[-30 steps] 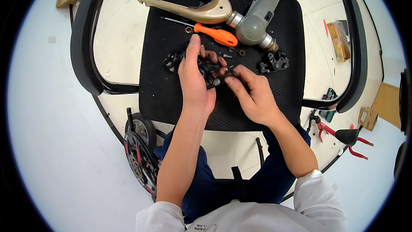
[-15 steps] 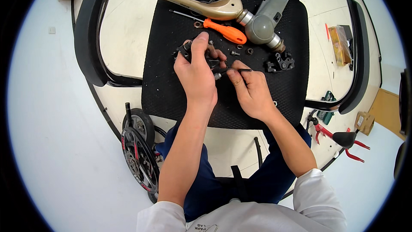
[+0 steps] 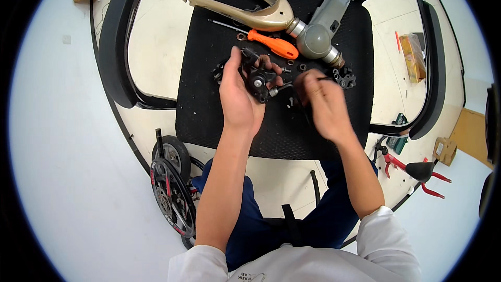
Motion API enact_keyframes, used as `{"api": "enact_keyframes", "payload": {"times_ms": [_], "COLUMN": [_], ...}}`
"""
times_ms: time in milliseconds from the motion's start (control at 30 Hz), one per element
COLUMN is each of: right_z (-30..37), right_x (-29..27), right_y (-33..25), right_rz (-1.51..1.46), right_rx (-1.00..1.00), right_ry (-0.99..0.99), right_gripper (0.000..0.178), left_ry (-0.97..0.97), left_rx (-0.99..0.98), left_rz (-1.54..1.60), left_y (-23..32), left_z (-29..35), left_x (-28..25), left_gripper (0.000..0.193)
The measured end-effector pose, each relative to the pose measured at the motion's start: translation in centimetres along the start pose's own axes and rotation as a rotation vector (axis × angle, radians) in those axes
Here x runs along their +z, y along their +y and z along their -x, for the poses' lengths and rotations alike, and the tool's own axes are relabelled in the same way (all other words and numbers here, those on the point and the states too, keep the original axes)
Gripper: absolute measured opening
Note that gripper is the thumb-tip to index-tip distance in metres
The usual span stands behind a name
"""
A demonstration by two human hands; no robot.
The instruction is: The person assembles small bicycle components on a black mat. They use an Allen key to tighten screws and insert small metal parts into a larger black housing. The person repeatedly picks up, aligns, and fastens pieces, occasionally rotating the assembly to access different sides.
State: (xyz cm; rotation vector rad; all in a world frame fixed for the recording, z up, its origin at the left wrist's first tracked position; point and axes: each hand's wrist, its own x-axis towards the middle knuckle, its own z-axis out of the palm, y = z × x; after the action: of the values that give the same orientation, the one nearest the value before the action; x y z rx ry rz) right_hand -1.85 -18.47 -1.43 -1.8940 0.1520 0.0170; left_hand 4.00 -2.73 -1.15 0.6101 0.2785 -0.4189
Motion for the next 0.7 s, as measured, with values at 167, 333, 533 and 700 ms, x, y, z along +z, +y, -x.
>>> {"api": "enact_keyframes", "payload": {"times_ms": [167, 333, 533, 700], "right_z": [-0.4, 1.0, 1.7, 0.1], "right_x": [-3.6, -3.4, -5.0, -4.8], "right_y": [-2.1, -3.7, -3.4, -3.2], "right_rz": [0.307, 0.038, -0.697, -1.009], "right_rx": [0.099, 0.208, 0.408, 0.582], "right_ry": [0.052, -0.234, -0.451, -0.645], "right_gripper": [0.03, 0.035, 0.039, 0.038], "left_ry": [0.027, -0.008, -0.103, 0.035], "left_rx": [-0.064, -0.062, 0.116, 0.012], "left_rz": [-0.146, -0.49, -0.7, -0.397], "left_y": [-0.9, -1.9, -3.5, -4.8], "left_z": [-0.5, -0.7, -0.8, 0.0], "left_x": [-0.3, 0.7, 0.5, 2.3], "left_gripper": [0.035, 0.023, 0.017, 0.026]}}
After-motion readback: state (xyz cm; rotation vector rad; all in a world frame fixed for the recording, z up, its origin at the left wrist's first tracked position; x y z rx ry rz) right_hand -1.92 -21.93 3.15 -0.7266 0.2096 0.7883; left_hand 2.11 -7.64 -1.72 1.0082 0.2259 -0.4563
